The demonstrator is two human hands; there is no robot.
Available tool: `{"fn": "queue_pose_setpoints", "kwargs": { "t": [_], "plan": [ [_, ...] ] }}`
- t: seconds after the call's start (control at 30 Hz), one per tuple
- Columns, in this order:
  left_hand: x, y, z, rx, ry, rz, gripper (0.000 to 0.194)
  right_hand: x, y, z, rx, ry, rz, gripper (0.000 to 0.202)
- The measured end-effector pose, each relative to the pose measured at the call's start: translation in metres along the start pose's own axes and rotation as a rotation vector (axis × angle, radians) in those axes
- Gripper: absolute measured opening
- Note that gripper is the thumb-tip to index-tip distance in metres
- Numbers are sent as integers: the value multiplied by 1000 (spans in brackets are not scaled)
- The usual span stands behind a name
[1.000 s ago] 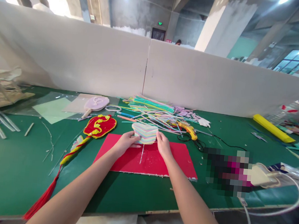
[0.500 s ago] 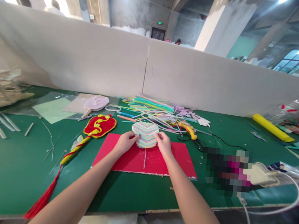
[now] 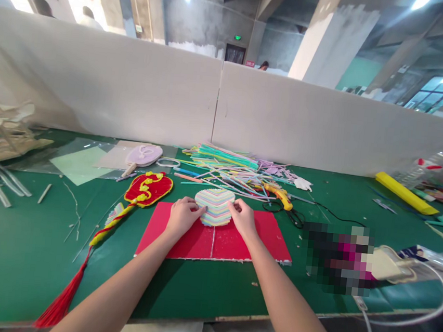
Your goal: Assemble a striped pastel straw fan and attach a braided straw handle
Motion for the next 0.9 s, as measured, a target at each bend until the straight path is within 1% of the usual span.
{"fn": "queue_pose_setpoints", "kwargs": {
  "t": [0.13,0.2,0.27,0.3,0.33,0.4,0.47,0.53,0.6,0.7,0.77,0.8,0.83,0.87,0.9],
  "plan": [
    [-7,-1,-6,-69,-41,165,31,-5,17,-11,11,-58,-478,27],
    [-13,-4,-9,-91,-96,203,31,-7,27,-14,-10,-98,-592,24],
    [-14,-13,-10,-18,-134,202,35,-5,39,-16,-84,-105,-638,28],
    [-11,-19,-10,41,-123,195,38,1,45,-16,-139,-78,-652,33],
    [-5,-24,-9,98,-85,191,41,9,50,-16,-195,-28,-666,38],
    [12,-29,-8,159,44,206,46,32,53,-15,-269,131,-710,45],
    [28,-28,-7,152,159,237,49,54,45,-14,-270,306,-759,49],
    [37,-27,-8,132,214,266,50,68,33,-13,-227,416,-788,50],
    [40,-27,-9,123,227,273,50,73,26,-11,-192,453,-795,51],
    [40,-27,-9,130,238,238,50,73,22,-11,-175,462,-769,50],
    [35,-24,-6,133,235,172,48,70,24,-11,-186,447,-714,50],
    [27,-22,-5,132,203,137,46,68,26,-11,-197,428,-667,50],
    [15,-19,-3,129,152,107,44,63,28,-11,-213,399,-601,51],
    [-2,-15,-2,116,70,89,41,57,29,-9,-229,355,-513,51],
    [-22,-11,-2,109,-37,104,37,48,29,-7,-240,294,-407,50]
  ]
}}
Point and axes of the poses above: each hand's wrist, its own z-axis towards the middle knuckle, its own x-axis out of the palm, y = z × x, the point moved 10 cm from there along z, towards the middle knuckle, and after that the axes turned 15 degrees about y, right-handed, at the moved point
